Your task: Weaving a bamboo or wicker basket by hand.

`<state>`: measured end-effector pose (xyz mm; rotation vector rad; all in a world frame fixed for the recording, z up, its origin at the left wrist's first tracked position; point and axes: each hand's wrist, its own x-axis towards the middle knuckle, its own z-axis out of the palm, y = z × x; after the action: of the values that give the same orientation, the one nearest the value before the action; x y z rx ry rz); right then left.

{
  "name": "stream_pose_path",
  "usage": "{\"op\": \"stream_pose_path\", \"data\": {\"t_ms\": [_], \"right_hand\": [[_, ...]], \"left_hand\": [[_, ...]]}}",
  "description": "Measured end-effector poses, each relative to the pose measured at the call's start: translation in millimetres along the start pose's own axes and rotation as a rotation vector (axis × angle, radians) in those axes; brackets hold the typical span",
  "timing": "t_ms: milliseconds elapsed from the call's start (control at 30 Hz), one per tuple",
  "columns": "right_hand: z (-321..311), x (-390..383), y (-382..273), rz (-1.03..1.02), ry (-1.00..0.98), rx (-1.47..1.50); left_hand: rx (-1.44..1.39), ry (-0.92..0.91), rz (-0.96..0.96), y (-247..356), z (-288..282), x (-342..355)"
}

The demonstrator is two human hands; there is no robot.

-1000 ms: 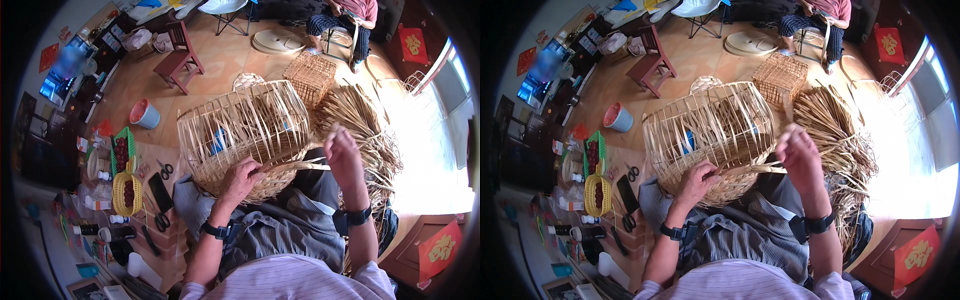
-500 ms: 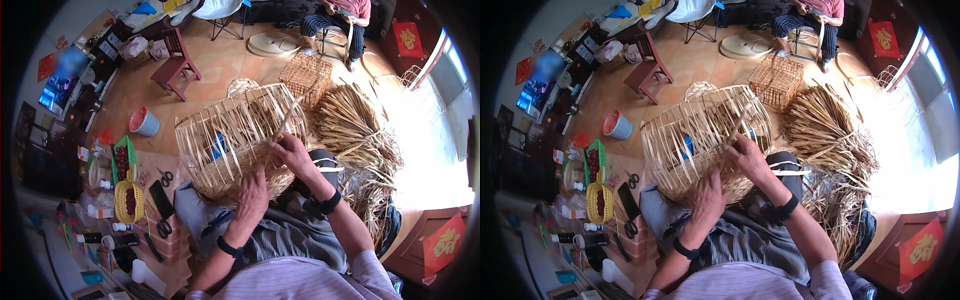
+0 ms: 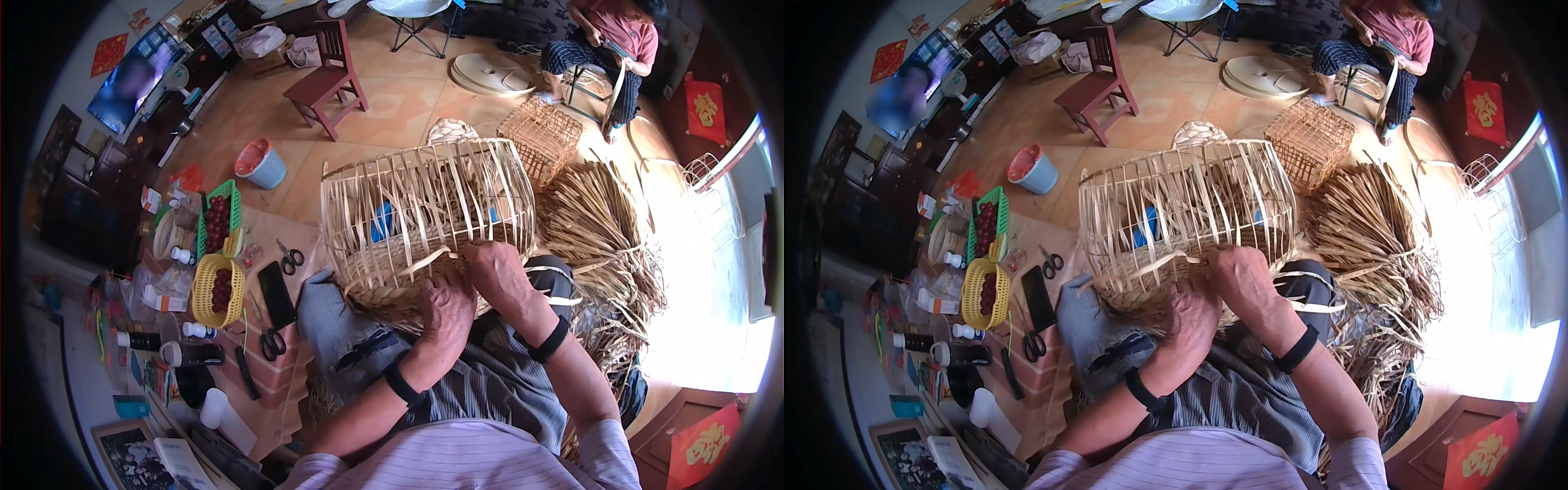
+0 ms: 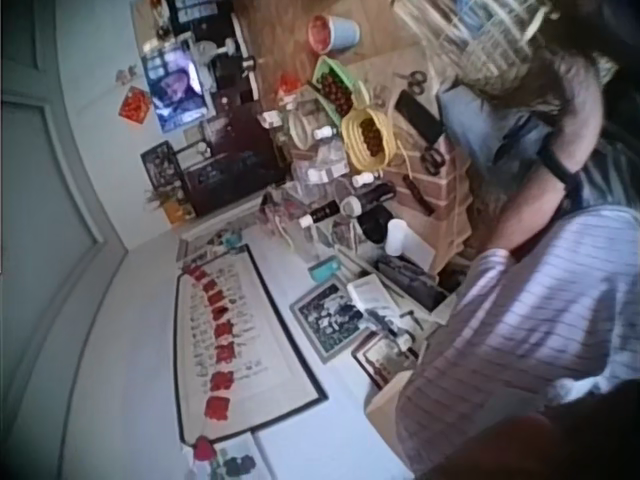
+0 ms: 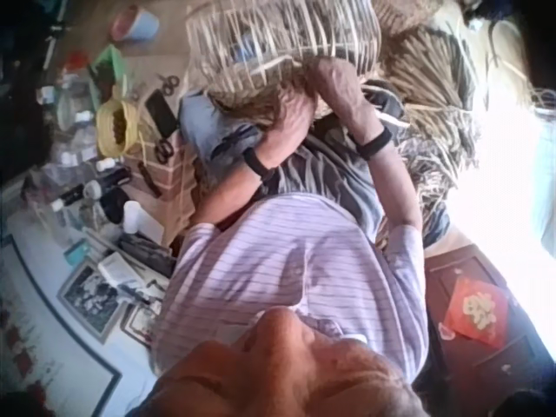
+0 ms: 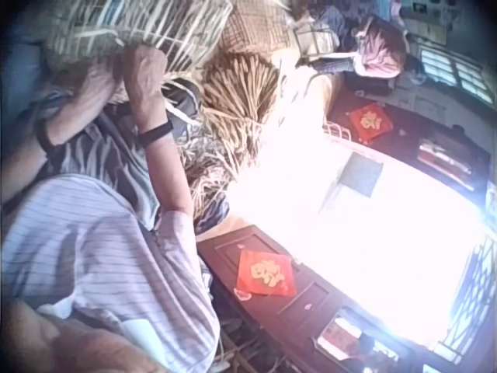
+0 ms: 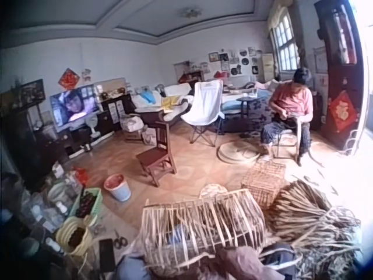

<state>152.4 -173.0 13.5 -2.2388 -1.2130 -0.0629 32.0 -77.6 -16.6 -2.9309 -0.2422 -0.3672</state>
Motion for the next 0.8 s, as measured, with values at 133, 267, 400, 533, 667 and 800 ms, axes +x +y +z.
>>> {"op": "stream_pose_path", "data": {"t_ms": [133,267,400,533,667,800], "right_hand": [[2,6,-1,0.053,0.015,0.049],[-10,1,-2,0.048,0.035,0.268],[-14,-29,2,0.230,0.039,0.558],[-4,-69,3,0.676,0.183,1.336],[-1,-87,7,0.740,0.172,1.313],[-5,-71,15,0.257,0.081,0.541]], "left_hand": [[-0.251,0.013,0.020,-12,-1,-2],[-0.461,0.053,0.040,-20,-10,-6],[-0.610,-0.004,0.043,-25,-16,-6],[-0.619,0.002,0.040,-27,-14,-5],[-0.684,-0.003,0.046,-26,-13,-6],[-0.703,-0.007,0.068,-28,-11,-6]]}}
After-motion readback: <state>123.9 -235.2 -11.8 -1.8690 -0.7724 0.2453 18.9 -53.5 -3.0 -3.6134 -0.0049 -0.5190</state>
